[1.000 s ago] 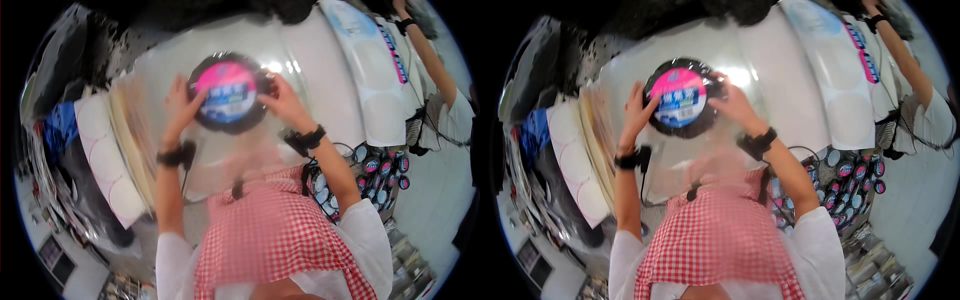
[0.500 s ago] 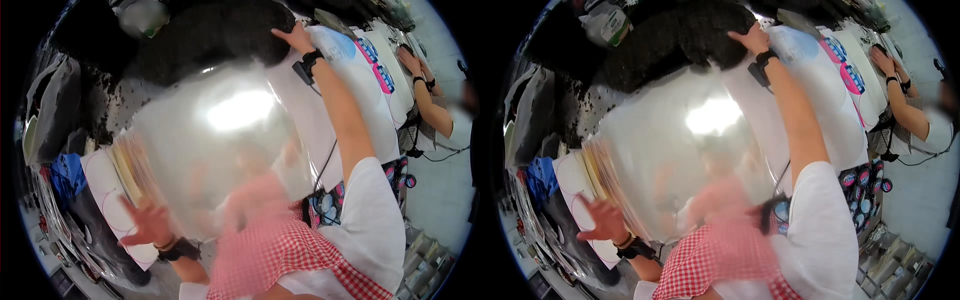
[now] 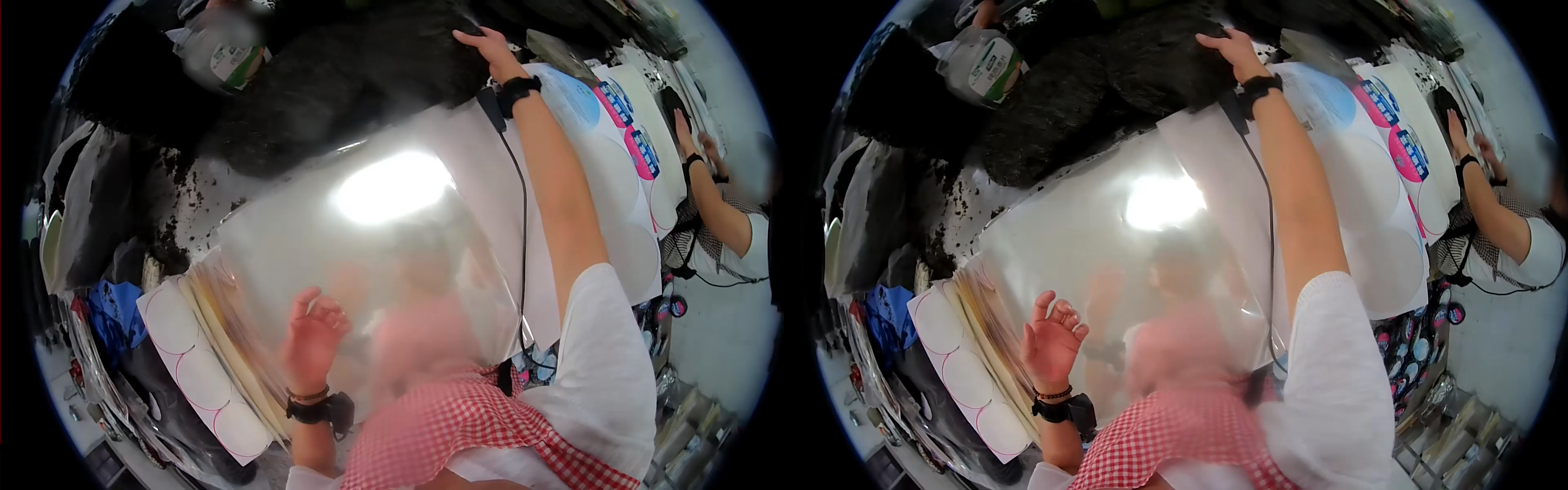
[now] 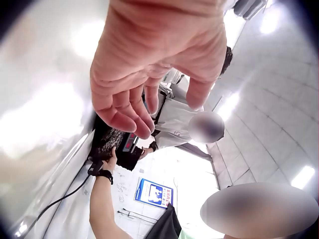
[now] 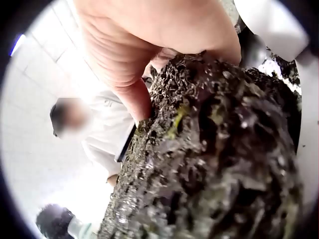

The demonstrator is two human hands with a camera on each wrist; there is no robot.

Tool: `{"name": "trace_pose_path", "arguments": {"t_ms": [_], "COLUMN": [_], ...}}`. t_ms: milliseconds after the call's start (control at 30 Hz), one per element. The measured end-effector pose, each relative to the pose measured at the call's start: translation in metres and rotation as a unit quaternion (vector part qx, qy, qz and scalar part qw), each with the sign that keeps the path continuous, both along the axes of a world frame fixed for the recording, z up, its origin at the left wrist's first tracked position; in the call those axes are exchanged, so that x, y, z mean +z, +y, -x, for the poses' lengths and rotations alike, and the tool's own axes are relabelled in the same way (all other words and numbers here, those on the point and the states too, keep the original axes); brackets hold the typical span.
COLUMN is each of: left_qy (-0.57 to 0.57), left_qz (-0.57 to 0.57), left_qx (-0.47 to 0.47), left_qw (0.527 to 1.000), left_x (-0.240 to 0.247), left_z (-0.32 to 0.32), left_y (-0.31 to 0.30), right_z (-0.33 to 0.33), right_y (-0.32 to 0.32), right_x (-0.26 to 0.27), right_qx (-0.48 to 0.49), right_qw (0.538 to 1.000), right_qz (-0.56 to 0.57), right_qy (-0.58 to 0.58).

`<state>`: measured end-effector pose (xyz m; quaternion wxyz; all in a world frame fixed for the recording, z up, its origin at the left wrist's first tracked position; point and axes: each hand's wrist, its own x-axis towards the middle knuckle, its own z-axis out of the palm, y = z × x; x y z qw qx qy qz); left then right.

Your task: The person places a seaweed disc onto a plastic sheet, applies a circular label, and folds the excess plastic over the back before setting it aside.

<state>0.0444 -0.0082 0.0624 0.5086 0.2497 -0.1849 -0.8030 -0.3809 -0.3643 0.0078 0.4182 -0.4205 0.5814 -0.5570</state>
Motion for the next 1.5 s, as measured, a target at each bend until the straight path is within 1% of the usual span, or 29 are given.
{"name": "trace_pose_path", "arguments": {"t_ms": [33,67,100,200,267,300,333,367,433,500,533,567,600,633,667,700,767,800,900,933,967,1033,1067,1133,1200,1267,1333,1433,1500], "left_qy": [0.003,0.000,-0.002,-0.039,-0.096,-0.137,-0.189,-0.242,-0.291,-0.173,-0.160,-0.207,-0.255,-0.301,-0.348,-0.350,-0.355,-0.499,-0.674,-0.683,-0.699,-0.730,-0.759,-0.810,-0.770,-0.728,-0.707,-0.697,-0.661], "left_qz": [-0.006,-0.009,-0.013,-0.011,0.004,0.016,0.045,0.071,0.078,-0.042,-0.114,-0.074,-0.034,0.008,0.013,-0.001,-0.022,0.036,0.044,0.042,0.031,-0.002,0.030,0.101,0.263,0.375,0.435,0.422,0.382], "left_qx": [0.003,0.009,0.013,-0.005,-0.028,-0.042,-0.035,-0.028,0.033,0.048,0.043,0.067,0.087,0.103,0.142,0.154,0.177,0.213,0.181,0.205,0.196,0.176,0.188,0.205,0.058,-0.065,-0.154,-0.111,-0.105], "left_qw": [1.000,1.000,1.000,0.999,0.995,0.990,0.980,0.967,0.953,0.983,0.980,0.973,0.963,0.948,0.927,0.924,0.918,0.839,0.715,0.700,0.687,0.660,0.623,0.540,0.578,0.570,0.536,0.569,0.638], "left_x": [0.000,0.000,0.000,0.002,0.005,0.008,0.003,-0.004,-0.017,-0.019,-0.018,-0.024,-0.033,-0.038,-0.034,-0.035,-0.037,-0.047,-0.058,-0.058,-0.054,-0.048,-0.049,-0.052,-0.039,-0.031,-0.034,-0.048,-0.055], "left_z": [0.000,0.000,0.000,0.006,0.015,0.021,0.027,0.033,0.044,0.045,0.039,0.035,0.033,0.031,0.034,0.031,0.024,0.019,0.011,0.016,0.021,0.025,0.023,0.009,-0.036,-0.058,-0.064,-0.065,-0.070], "left_y": [0.003,0.007,0.011,0.014,0.012,0.008,0.007,0.005,0.007,0.011,0.015,0.023,0.033,0.043,0.052,0.056,0.057,0.052,0.035,0.033,0.029,0.030,0.034,0.037,0.075,0.116,0.147,0.152,0.150], "right_z": [-0.012,-0.004,-0.002,0.026,0.030,0.022,0.004,-0.011,-0.054,-0.094,-0.109,-0.123,-0.142,-0.158,-0.169,-0.177,-0.183,-0.186,-0.197,-0.203,-0.203,-0.205,-0.207,-0.210,-0.210,-0.211,-0.213,-0.214,-0.209], "right_y": [0.020,0.024,0.034,0.066,0.106,0.132,0.159,0.186,0.245,0.302,0.325,0.344,0.361,0.377,0.385,0.387,0.378,0.372,0.351,0.352,0.352,0.359,0.368,0.372,0.370,0.371,0.373,0.379,0.375], "right_x": [0.025,0.031,0.034,0.058,0.082,0.094,0.103,0.108,0.100,0.082,0.067,0.050,0.041,0.038,0.022,0.009,0.001,-0.001,-0.001,0.000,0.007,0.020,0.013,0.005,0.000,-0.002,-0.006,-0.005,-0.012], "right_qx": [0.005,0.062,0.008,0.041,0.090,0.116,0.104,0.152,0.161,0.180,0.166,0.154,0.132,0.144,0.147,0.149,0.152,0.151,0.153,0.127,0.183,0.295,0.374,0.346,0.329,0.314,0.297,0.291,0.317], "right_qw": [0.999,0.987,0.977,0.984,0.976,0.970,0.973,0.966,0.968,0.958,0.966,0.973,0.985,0.982,0.985,0.987,0.981,0.977,0.956,0.916,0.885,0.784,0.736,0.741,0.736,0.724,0.718,0.724,0.700], "right_qz": [0.001,-0.002,0.019,0.047,0.030,0.018,0.006,-0.019,-0.041,-0.115,-0.123,-0.130,-0.113,-0.119,-0.085,-0.046,-0.013,0.003,-0.004,-0.009,0.087,0.268,0.224,0.220,0.220,0.230,0.241,0.239,0.244], "right_qy": [-0.045,-0.148,-0.211,-0.170,-0.198,-0.215,-0.205,-0.210,-0.187,-0.191,-0.154,-0.117,-0.014,-0.007,0.020,0.048,0.117,0.152,0.249,0.381,0.420,0.475,0.518,0.532,0.550,0.570,0.582,0.578,0.592]}}
